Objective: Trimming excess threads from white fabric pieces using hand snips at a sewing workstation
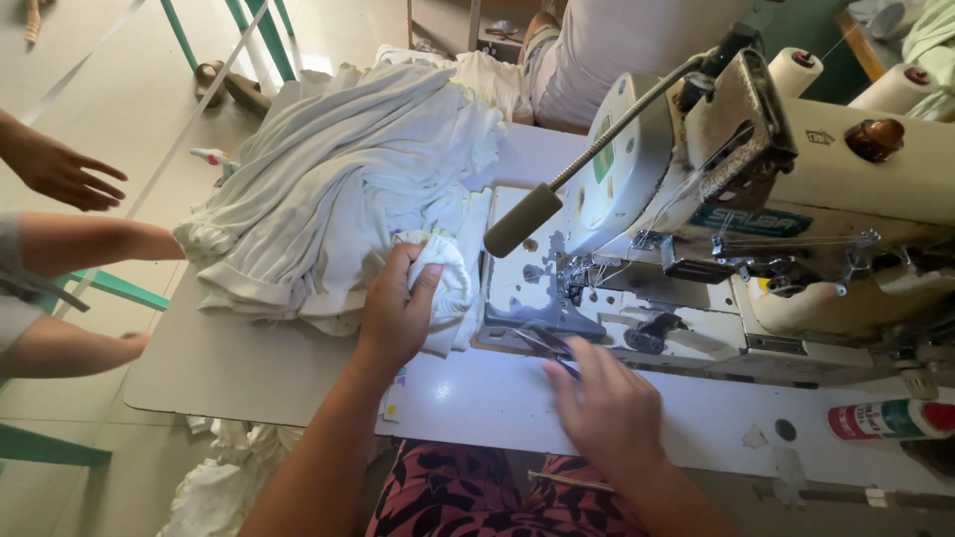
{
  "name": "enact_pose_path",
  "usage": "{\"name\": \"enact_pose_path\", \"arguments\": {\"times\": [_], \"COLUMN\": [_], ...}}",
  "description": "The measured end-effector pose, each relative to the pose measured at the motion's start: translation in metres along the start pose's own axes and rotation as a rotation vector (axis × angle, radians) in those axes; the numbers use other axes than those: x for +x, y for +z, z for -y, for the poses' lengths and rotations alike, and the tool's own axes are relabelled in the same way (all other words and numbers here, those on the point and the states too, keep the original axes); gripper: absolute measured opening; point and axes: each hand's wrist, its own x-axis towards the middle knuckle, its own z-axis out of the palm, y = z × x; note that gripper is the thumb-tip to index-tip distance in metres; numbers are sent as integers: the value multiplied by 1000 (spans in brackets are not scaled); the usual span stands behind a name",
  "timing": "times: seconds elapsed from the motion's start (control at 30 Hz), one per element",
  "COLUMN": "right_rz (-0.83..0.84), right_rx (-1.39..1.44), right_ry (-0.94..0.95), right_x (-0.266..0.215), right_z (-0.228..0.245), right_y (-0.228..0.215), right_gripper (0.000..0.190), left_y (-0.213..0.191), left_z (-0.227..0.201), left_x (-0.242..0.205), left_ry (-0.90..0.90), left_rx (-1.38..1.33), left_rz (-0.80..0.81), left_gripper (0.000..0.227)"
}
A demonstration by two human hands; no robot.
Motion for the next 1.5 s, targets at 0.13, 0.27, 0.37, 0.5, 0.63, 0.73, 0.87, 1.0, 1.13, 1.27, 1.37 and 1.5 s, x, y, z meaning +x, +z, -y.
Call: {"name": "enact_pose_path", "arguments": {"times": [0.13, 0.27, 0.37, 0.5, 0.63, 0.73, 0.87, 1.0, 1.13, 1.27, 1.37, 1.5], "right_rz": [-138, -226, -102, -100, -125, -67, 491, 405, 333, 207, -57, -7], "right_rx": [-251, -154, 415, 768, 839, 862, 1496, 1571, 1486, 1409, 949, 723], "right_ry": [-184, -220, -1, 124, 102, -37, 156, 167, 235, 260, 188, 184], "right_x": [47, 44, 22, -3, -3, -8, -26, -32, -33, -37, -34, -49], "right_z": [27, 30, 37, 45, 52, 48, 24, 16, 18, 8, 7, 4], "right_y": [27, 26, 8, 17, 11, -3, -6, -12, -18, -9, -19, -31], "right_gripper": [33, 31, 33, 48, 20, 21, 23, 26, 34, 25, 34, 77], "left_y": [0, 1, -6, 2, 10, -6, -6, -3, 3, 11, 21, 14], "left_z": [-1, 5, -10, -61, -93, -95, -73, -74, -72, -71, -66, -72], "left_x": [0, -2, -8, -49, -88, -94, -100, -94, -95, -100, -104, -101], "left_ry": [-36, -55, -90, -161, -79, 174, -179, -329, -335, -372, -464, -580], "left_rx": [15, 18, -20, -82, -187, 21, -500, -862, -504, -680, -837, -747], "left_rz": [-6, -32, -66, -3, 78, -130, 218, 509, 568, 543, 432, 496], "left_gripper": [21, 21, 17, 10, 9, 7, 5, 46, 25, 34, 37, 34]}}
